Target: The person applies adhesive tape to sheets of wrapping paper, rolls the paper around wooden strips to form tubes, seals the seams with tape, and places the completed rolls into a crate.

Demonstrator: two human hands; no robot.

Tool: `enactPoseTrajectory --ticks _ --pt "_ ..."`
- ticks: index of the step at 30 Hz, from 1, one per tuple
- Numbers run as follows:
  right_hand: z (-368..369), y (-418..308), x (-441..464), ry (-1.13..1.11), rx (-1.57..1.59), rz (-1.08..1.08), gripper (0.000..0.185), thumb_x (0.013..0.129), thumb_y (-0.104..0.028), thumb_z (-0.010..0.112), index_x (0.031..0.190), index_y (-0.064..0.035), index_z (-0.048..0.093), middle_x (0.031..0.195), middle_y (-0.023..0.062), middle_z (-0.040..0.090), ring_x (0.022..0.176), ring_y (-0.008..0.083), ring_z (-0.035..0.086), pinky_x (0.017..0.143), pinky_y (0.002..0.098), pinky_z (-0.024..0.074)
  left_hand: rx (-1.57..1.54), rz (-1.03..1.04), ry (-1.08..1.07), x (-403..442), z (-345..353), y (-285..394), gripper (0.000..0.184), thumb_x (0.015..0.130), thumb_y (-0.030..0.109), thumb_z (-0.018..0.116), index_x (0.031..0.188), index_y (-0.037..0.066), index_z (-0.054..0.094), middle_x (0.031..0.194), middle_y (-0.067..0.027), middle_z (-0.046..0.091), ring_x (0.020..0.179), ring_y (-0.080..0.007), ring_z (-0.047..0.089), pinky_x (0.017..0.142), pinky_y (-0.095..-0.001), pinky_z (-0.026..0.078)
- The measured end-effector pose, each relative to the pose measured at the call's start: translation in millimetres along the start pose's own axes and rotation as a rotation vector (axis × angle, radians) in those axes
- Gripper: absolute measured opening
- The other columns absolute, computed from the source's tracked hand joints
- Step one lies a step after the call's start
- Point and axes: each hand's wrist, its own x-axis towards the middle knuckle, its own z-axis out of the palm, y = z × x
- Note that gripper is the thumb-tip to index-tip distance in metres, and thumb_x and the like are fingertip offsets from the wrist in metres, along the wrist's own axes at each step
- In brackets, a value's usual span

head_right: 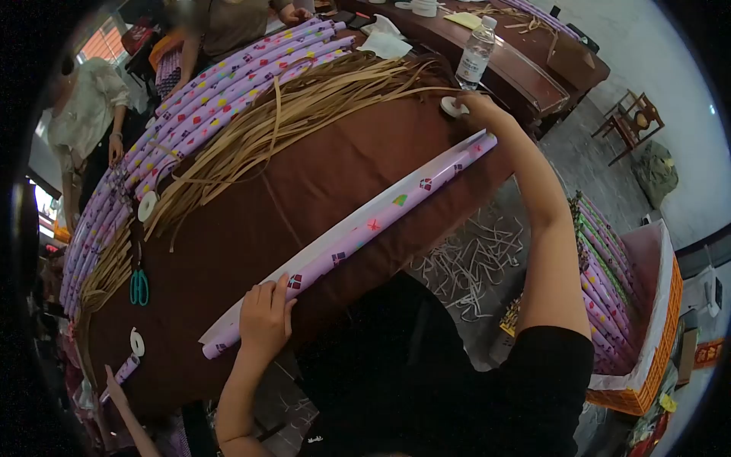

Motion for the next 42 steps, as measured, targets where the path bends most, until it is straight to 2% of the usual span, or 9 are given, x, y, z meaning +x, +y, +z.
enactPoseTrajectory --ticks 4,5,10,17,23,28,34,36,42 --pt "-50 -112 16 -0.179 0.479 0.206 0.025 0.079 -0.024 0.067 0.086 -0.0006 0.065 0.088 0.0077 0.063 0.087 0.0183 0.059 0.077 0.0327 0.0459 0.004 0.014 0.019 0 2 -1 0.048 0.083 0.015 0.066 0.127 -0.001 0.055 0.097 -0.012 0.057 0.084 -0.0271 0.056 0.076 -0.0378 0.045" --pt "-65 -152 13 -0.182 0.52 0.039 0.042 0.082 -0.041 0.064 0.092 -0.0003 0.07 0.08 0.0059 0.065 0.082 0.0156 0.061 0.079 0.033 0.0491 0.004 0.008 0.027 1 2 0 0.048 0.083 0.014 0.065 0.128 -0.002 0.055 0.098 -0.0122 0.058 0.084 -0.0271 0.056 0.076 -0.0378 0.045" --pt "-7 -339 5 -0.818 1.491 -0.39 0.035 0.086 -0.034 0.06 0.099 -0.0023 0.069 0.099 0.0029 0.067 0.093 0.0145 0.059 0.087 0.0302 0.0438 0.046 -0.032 -0.012 1 2 12 0.048 0.086 0.013 0.063 0.13 -0.003 0.053 0.104 -0.0141 0.059 0.089 -0.0284 0.057 0.076 -0.0384 0.045" --pt "47 -505 -8 -1.516 1.765 -0.469 0.031 0.094 -0.031 0.05 0.102 -0.0038 0.063 0.104 0.0011 0.065 0.095 0.0117 0.057 0.09 0.0299 0.0436 -0.003 -0.181 0.022 -3 11 21 0.052 0.083 0.007 0.065 0.132 -0.002 0.051 0.104 -0.0182 0.058 0.094 -0.0362 0.057 0.083 -0.0461 0.046" --pt "53 -491 -4 -1.426 1.635 -0.353 0.039 0.1 -0.03 0.053 0.12 0.0037 0.061 0.114 0.0086 0.065 0.108 0.0171 0.059 0.098 0.0323 0.0443 -0.069 -0.271 0.065 -7 6 22 0.058 0.082 0.015 0.069 0.134 0.0 0.05 0.102 -0.0142 0.058 0.094 -0.0299 0.058 0.082 -0.0394 0.048" --pt "49 -489 -2 -1.301 1.402 -0.625 0.031 0.099 -0.029 0.057 0.107 -0.0012 0.067 0.106 0.0055 0.066 0.096 0.0126 0.06 0.092 0.0296 0.046 -0.09 -0.086 0.501 -12 -7 24 0.045 0.08 0.011 0.072 0.122 0.002 0.061 0.104 -0.013 0.061 0.09 -0.028 0.062 0.081 -0.0404 0.05" --pt "46 -492 -28 -0.879 1.205 -0.919 0.02 0.085 -0.026 0.075 0.094 -0.008 0.071 0.093 0.0025 0.065 0.09 0.0163 0.058 0.084 0.0322 0.0451 0.037 -0.823 0.819 -41 -24 22 0.028 0.08 0.004 0.073 0.106 0.001 0.064 0.104 -0.0114 0.059 0.094 -0.0278 0.059 0.079 -0.0366 0.048" --pt "50 -495 -28 -0.531 1.089 -1.185 0.023 0.08 -0.027 0.08 0.093 -0.0097 0.07 0.092 0.0018 0.063 0.094 0.0193 0.056 0.087 0.0343 0.0411 -0.099 -0.868 0.822 -53 -11 25 0.029 0.081 0.002 0.073 0.109 0.0 0.064 0.106 -0.0121 0.06 0.094 -0.0266 0.061 0.08 -0.0349 0.05" --pt "35 -494 -37 -0.228 0.95 -1.303 0.033 0.073 -0.029 0.084 0.095 -0.0103 0.067 0.091 0.0009 0.061 0.089 0.0182 0.053 0.079 0.0328 0.0359 -0.285 -0.822 0.901 -58 -5 37 0.034 0.084 -0.004 0.069 0.117 -0.004 0.062 0.124 -0.0158 0.06 0.108 -0.0236 0.063 0.089 -0.0315 0.053"
